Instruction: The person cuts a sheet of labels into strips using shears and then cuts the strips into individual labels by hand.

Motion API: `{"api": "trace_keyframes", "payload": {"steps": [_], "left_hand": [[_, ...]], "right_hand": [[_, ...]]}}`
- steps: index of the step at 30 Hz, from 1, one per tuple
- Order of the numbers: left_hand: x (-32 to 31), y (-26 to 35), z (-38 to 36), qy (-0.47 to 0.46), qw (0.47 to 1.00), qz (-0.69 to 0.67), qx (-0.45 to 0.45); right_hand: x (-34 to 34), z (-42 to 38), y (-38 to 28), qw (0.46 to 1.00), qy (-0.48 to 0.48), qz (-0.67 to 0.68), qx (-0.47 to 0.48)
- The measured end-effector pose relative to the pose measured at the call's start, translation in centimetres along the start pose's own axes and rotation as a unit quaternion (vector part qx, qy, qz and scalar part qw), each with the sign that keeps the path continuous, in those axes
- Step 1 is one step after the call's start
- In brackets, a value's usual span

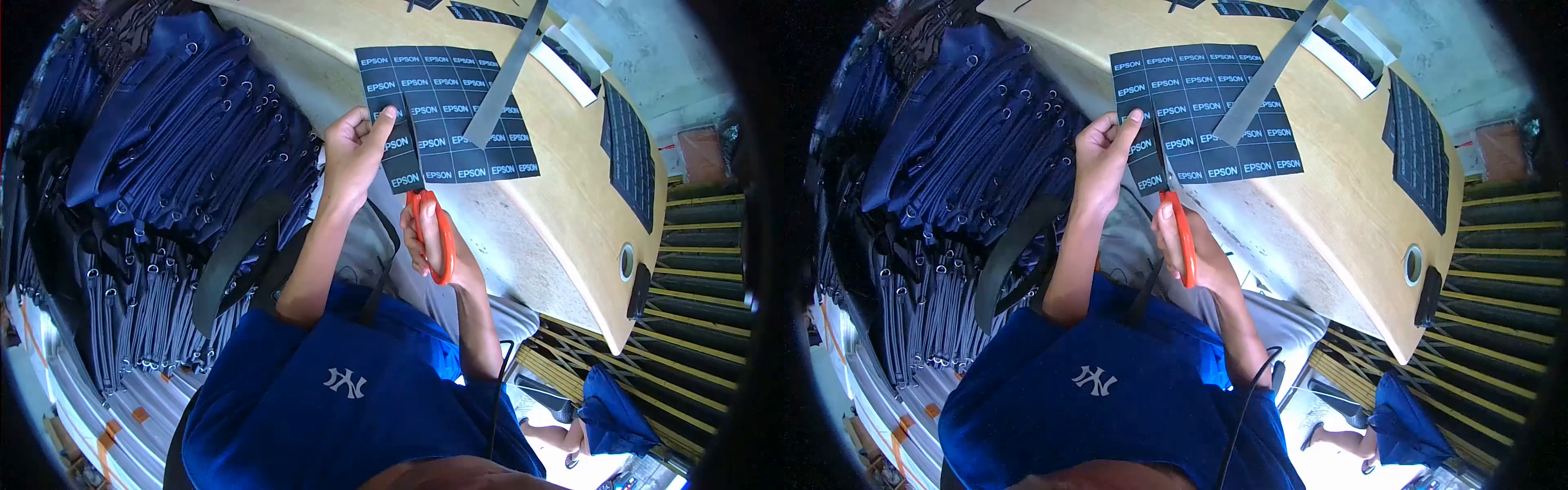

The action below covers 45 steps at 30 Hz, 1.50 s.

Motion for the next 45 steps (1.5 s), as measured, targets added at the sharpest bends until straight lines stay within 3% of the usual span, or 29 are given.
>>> {"api": "trace_keyframes", "payload": {"steps": [20,35,40,42,45], "left_hand": [[0.2,0.0,0.1,-0.012,0.999,0.021,-0.029],[0.2,0.5,0.2,-0.009,1.0,0.01,-0.012],[0.5,0.1,1.6,0.005,0.998,0.009,0.055],[0.2,0.1,2.4,0.005,0.999,-0.015,0.033],[-0.1,0.5,3.4,0.011,1.0,-0.027,0.011]], "right_hand": [[0.3,0.1,-1.5,0.998,0.023,-0.021,-0.056],[-0.5,0.0,-2.0,0.997,0.026,0.034,-0.068],[-0.1,0.1,-1.4,0.999,0.012,0.025,-0.029],[0.0,0.2,-1.1,0.998,-0.008,0.046,-0.034],[-0.4,-0.2,-1.9,0.998,0.009,-0.059,-0.026]]}}
Point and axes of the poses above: each hand's wrist, its own z-axis towards the middle knuckle, its own x-axis out of the back of the hand, y = z × x, the point moved 1 cm from there along z, towards the middle knuckle, and after that the axes turned 6 degrees about -x, right-handed, at the moved point
